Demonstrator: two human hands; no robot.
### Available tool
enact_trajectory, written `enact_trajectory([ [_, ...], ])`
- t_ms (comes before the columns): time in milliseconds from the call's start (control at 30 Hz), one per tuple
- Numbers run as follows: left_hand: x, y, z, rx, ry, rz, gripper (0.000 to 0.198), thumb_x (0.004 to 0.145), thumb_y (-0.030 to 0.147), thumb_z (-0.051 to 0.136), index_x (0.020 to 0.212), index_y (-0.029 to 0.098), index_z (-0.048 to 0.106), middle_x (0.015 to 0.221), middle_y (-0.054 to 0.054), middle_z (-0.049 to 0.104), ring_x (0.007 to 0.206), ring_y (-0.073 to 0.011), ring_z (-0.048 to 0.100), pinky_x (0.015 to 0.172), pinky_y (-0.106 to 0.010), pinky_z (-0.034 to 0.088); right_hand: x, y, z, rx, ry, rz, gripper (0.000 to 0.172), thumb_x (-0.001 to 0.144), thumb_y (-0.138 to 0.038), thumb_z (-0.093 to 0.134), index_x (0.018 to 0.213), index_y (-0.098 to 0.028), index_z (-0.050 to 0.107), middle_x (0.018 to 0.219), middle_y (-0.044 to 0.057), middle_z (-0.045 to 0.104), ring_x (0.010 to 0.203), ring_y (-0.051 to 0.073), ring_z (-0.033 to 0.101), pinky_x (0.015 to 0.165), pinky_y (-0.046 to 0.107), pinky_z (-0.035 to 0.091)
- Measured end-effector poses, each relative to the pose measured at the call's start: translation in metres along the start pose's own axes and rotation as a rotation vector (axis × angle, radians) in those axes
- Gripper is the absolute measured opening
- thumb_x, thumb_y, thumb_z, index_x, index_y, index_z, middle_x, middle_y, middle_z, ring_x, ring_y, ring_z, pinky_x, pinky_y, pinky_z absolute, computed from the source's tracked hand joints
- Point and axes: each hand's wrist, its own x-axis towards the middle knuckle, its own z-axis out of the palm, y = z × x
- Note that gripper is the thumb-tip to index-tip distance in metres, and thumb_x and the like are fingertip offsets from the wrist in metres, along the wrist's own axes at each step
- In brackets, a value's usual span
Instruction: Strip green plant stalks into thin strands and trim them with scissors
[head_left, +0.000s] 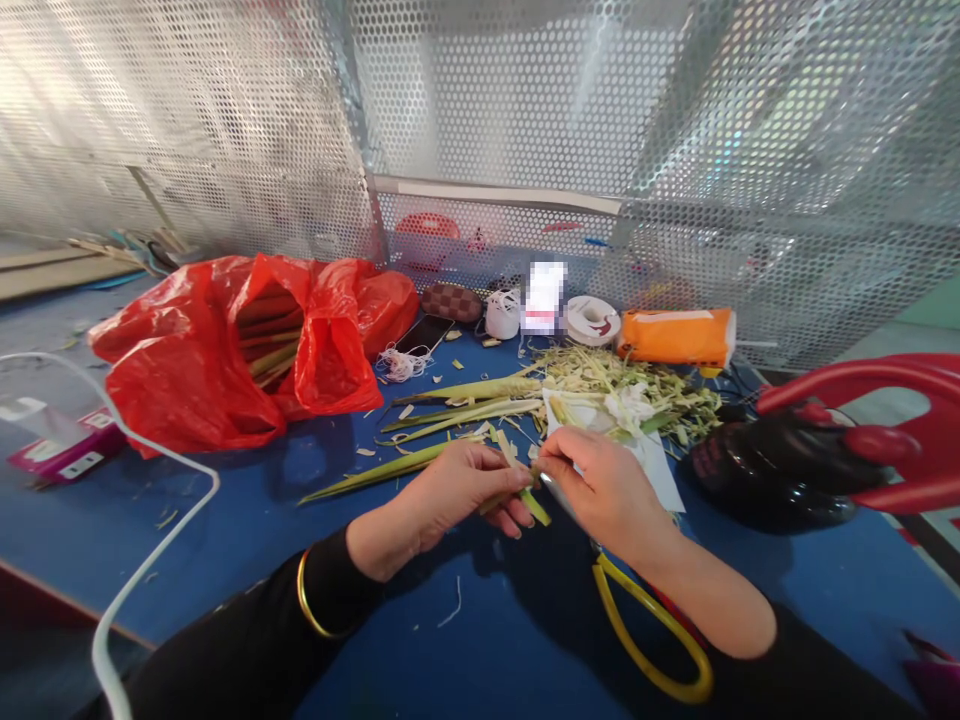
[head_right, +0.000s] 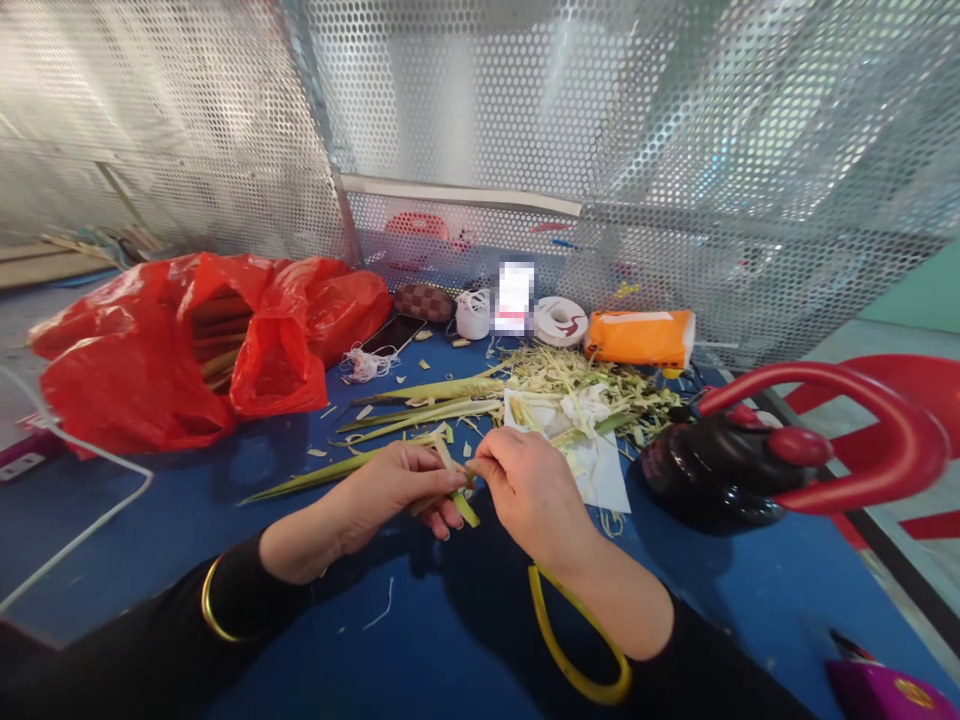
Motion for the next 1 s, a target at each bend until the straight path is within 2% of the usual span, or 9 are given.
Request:
enact_trajectory([
  [167,0.001,-0.002,0.006,-0.169,0.164,0.139,0.027,0.069,0.038,0.075,0.074,0.013,0.069,0.067,-0.006,0.072,0.064,-0.0145,0.066,0.070,-0.025,0.049,-0.009,-0.009,0.004,-0.062,0.316,-0.074,0.007,0.088,-0.019,0.052,0.090,-0.018,0.059,0.088,0.007,0.062,0.083,0.021,0.057,0.075,0.034,0.043],
  [233,0.000,-0.002,0.007,-0.250,0.186,0.233,0.022,0.071,0.034,0.073,0.078,0.014,0.069,0.075,-0.006,0.073,0.072,-0.0146,0.066,0.074,-0.025,0.048,-0.014,-0.017,0.004,-0.025,0.395,-0.084,0.007,0.088,-0.019,0.054,0.085,-0.018,0.060,0.083,0.006,0.062,0.079,0.020,0.057,0.075,0.034,0.044],
  [300,-0.001,-0.002,0.008,-0.318,0.177,0.315,0.018,0.072,0.029,0.072,0.083,0.015,0.069,0.081,-0.006,0.073,0.078,-0.0148,0.066,0.078,-0.024,0.046,-0.017,-0.025,0.008,0.065,0.310,-0.043,0.010,0.088,-0.020,0.056,0.079,-0.019,0.062,0.078,0.004,0.064,0.075,0.019,0.059,0.074,0.032,0.045],
  [400,-0.002,-0.002,0.012,-0.377,0.140,0.369,0.021,0.074,0.021,0.069,0.093,0.015,0.068,0.087,-0.006,0.073,0.084,-0.0154,0.066,0.083,-0.026,0.045,-0.017,-0.033,0.018,0.323,0.148,0.132,0.014,0.087,-0.025,0.056,0.088,-0.020,0.069,0.090,0.005,0.069,0.087,0.020,0.063,0.082,0.032,0.048],
  [467,-0.003,-0.003,0.015,-0.372,0.137,0.382,0.023,0.075,0.019,0.068,0.098,0.016,0.068,0.090,-0.005,0.073,0.086,-0.0158,0.065,0.086,-0.026,0.044,-0.015,-0.036,0.024,0.500,0.104,0.259,0.017,0.086,-0.028,0.057,0.091,-0.020,0.072,0.096,0.006,0.072,0.094,0.021,0.064,0.087,0.031,0.048],
  [567,-0.003,-0.006,0.018,-0.340,0.148,0.401,0.021,0.078,0.019,0.064,0.098,0.015,0.068,0.094,-0.006,0.073,0.090,-0.0169,0.064,0.088,-0.027,0.043,-0.012,-0.037,0.028,0.652,0.109,0.392,0.019,0.083,-0.031,0.061,0.088,-0.019,0.075,0.093,0.007,0.074,0.094,0.023,0.066,0.087,0.033,0.049],
  [800,-0.002,-0.010,0.019,-0.340,0.120,0.377,0.019,0.081,0.022,0.062,0.097,0.015,0.067,0.098,-0.008,0.072,0.093,-0.0190,0.064,0.091,-0.031,0.043,-0.012,-0.036,0.032,0.779,0.120,0.469,0.016,0.078,-0.029,0.065,0.085,-0.019,0.076,0.090,0.006,0.075,0.090,0.023,0.066,0.084,0.036,0.050],
  [1000,-0.002,-0.011,0.021,-0.337,0.158,0.381,0.016,0.078,0.022,0.064,0.091,0.014,0.070,0.096,-0.008,0.072,0.090,-0.0192,0.064,0.092,-0.031,0.043,-0.016,-0.037,0.033,0.701,0.109,0.401,0.015,0.083,-0.026,0.059,0.081,-0.018,0.072,0.085,0.005,0.073,0.080,0.020,0.064,0.076,0.031,0.049],
])
